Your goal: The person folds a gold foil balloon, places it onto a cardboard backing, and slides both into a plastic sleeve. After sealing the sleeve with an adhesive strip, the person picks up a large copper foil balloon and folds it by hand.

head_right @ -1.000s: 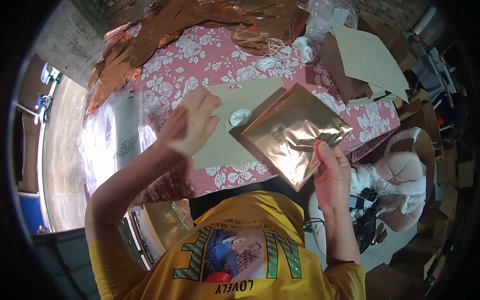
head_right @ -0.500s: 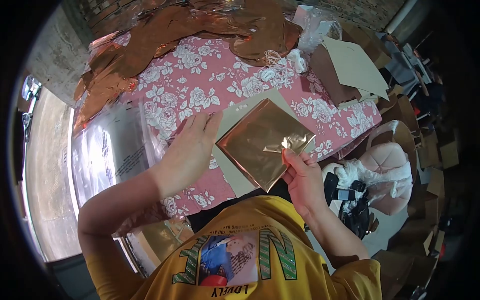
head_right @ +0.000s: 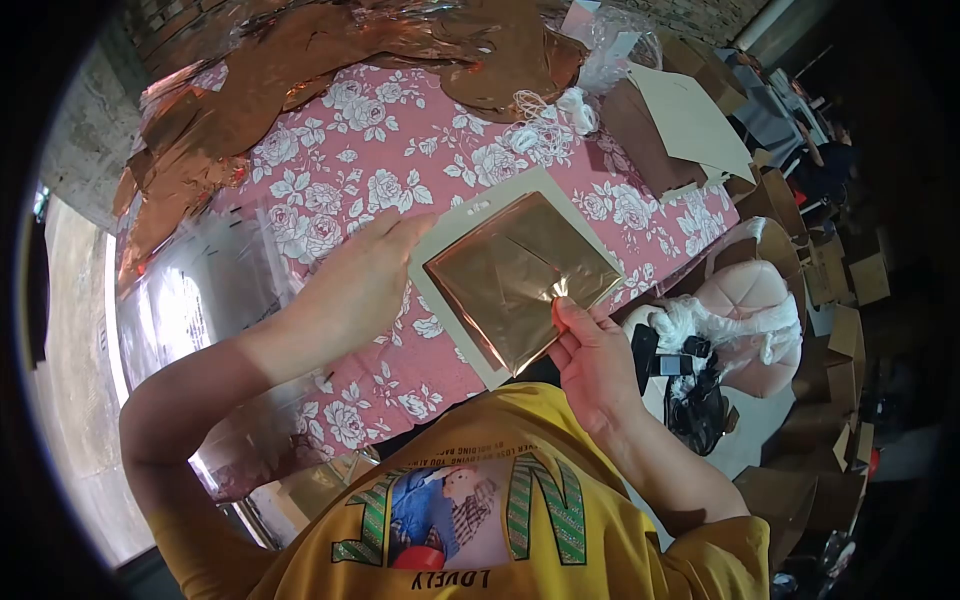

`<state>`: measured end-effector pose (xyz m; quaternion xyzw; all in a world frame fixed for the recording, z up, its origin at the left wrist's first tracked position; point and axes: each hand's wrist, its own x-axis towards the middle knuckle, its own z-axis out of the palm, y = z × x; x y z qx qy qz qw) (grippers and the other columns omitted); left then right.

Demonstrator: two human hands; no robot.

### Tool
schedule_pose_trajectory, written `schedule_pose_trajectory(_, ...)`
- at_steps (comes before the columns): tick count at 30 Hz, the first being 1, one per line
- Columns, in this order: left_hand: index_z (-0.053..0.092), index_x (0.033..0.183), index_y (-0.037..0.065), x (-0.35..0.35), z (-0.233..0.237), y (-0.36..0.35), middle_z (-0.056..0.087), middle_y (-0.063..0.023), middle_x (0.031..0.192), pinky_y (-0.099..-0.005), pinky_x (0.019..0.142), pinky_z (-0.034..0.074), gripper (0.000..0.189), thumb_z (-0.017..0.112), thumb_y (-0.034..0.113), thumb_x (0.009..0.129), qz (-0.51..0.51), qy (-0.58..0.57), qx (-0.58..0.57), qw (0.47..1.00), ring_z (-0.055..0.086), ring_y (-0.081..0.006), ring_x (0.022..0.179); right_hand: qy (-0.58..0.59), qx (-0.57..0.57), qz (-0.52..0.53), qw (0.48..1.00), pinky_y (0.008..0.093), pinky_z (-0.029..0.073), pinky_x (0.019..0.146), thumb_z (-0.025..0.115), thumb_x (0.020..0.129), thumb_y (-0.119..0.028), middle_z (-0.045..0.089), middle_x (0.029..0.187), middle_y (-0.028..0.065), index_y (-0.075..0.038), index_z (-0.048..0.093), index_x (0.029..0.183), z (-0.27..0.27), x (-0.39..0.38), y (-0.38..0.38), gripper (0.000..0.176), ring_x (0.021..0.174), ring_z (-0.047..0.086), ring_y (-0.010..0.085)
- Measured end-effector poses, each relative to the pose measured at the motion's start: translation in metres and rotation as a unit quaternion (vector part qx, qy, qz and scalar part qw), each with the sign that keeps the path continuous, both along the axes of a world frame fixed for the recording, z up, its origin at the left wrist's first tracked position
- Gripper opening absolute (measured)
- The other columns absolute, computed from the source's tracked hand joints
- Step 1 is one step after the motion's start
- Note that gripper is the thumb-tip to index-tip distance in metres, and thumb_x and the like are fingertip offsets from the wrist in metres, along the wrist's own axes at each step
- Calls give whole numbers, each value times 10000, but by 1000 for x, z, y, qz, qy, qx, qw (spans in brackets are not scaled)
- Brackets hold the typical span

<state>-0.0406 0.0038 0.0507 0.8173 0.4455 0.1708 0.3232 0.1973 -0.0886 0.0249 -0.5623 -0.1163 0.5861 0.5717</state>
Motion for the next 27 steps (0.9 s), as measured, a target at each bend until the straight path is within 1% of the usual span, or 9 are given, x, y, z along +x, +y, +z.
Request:
schedule_pose_trajectory(2, 453, 1385, -10, 4, -7, 2, 511, -242, 1262, -433, 1015, 438, 468, 503, 25, 921, -31, 28, 127, 991, 510, -386, 1218, -3, 9, -2, 1000, 294, 529, 852, 644, 947, -88, 669, 991, -1, -103, 622, 1016, -3, 1, -2, 74, 909, 641, 111)
schedule_pose_trajectory(4, 447, 1387, -10, 21, -14, -3, 481, -253, 1333, -448, 1066, 395, 458, 524, 104, 950, -65, -21, 169, 983, 454, -399, 1285, -6, 11, -4, 1000, 292, 527, 845, 643, 949, -94, 669, 993, -1, -104, 621, 1017, -2, -2, -2, 72, 908, 640, 111)
schedule_pose_trajectory(5, 416, 1413, -7, 31, -21, -11, 405, -271, 1434, -539, 1119, 310, 525, 531, 269, 981, -39, -17, 165, 985, 357, -453, 1354, -10, 12, -4, 1000, 289, 525, 837, 642, 951, -100, 669, 994, 0, -104, 621, 1018, -1, -3, -2, 70, 908, 638, 112)
schedule_pose_trajectory(7, 365, 1454, 1, 42, -28, -23, 319, -295, 1496, -623, 1113, 247, 653, 524, 419, 979, -52, 21, 227, 972, 264, -512, 1393, -8, 10, -9, 1000, 274, 526, 836, 645, 951, -111, 666, 974, 0, -96, 622, 1016, 4, -7, -2, 71, 892, 633, 106)
schedule_pose_trajectory(8, 331, 1491, 36, 46, -30, -23, 267, -312, 1523, -668, 1104, 185, 782, 510, 566, 944, -73, 49, 227, 970, 208, -543, 1408, -6, 5, -10, 1000, 259, 528, 835, 648, 951, -121, 662, 953, 1, -87, 622, 1015, 6, -8, -1, 77, 876, 628, 100)
schedule_pose_trajectory(12, 318, 1526, 125, 55, -34, -28, 239, -320, 1541, -661, 1117, 122, 867, 492, 689, 890, -82, 78, 220, 969, 199, -532, 1417, 8, -3, 13, 1000, 249, 508, 863, 651, 950, -139, 668, 989, -6, -84, 636, 1047, 3, -2, 0, 113, 917, 619, 98)
schedule_pose_trajectory(19, 325, 1532, 161, 52, -37, -24, 229, -321, 1547, -661, 1124, 96, 848, 470, 698, 891, -104, 105, 231, 962, 186, -533, 1421, 37, -26, 16, 999, 268, 490, 920, 639, 950, -124, 655, 1056, 6, -78, 632, 1086, 4, 0, 4, 144, 986, 605, 117)
schedule_pose_trajectory(21, 329, 1531, 160, 52, -36, -25, 226, -319, 1549, -665, 1125, 89, 850, 466, 702, 890, -102, 118, 224, 962, 179, -534, 1424, 46, -45, 8, 998, 319, 506, 937, 625, 961, -105, 645, 1012, 18, -79, 618, 1029, 7, -1, 6, 73, 966, 613, 136)
schedule_pose_trajectory(27, 318, 1537, 172, 52, -40, -25, 191, -309, 1565, -678, 1125, 59, 848, 456, 706, 892, -100, 116, 219, 964, 128, -526, 1444, 39, -61, 31, 997, 300, 500, 904, 645, 948, -141, 646, 1009, 1, -91, 625, 1010, 7, 4, 9, 82, 957, 613, 132)
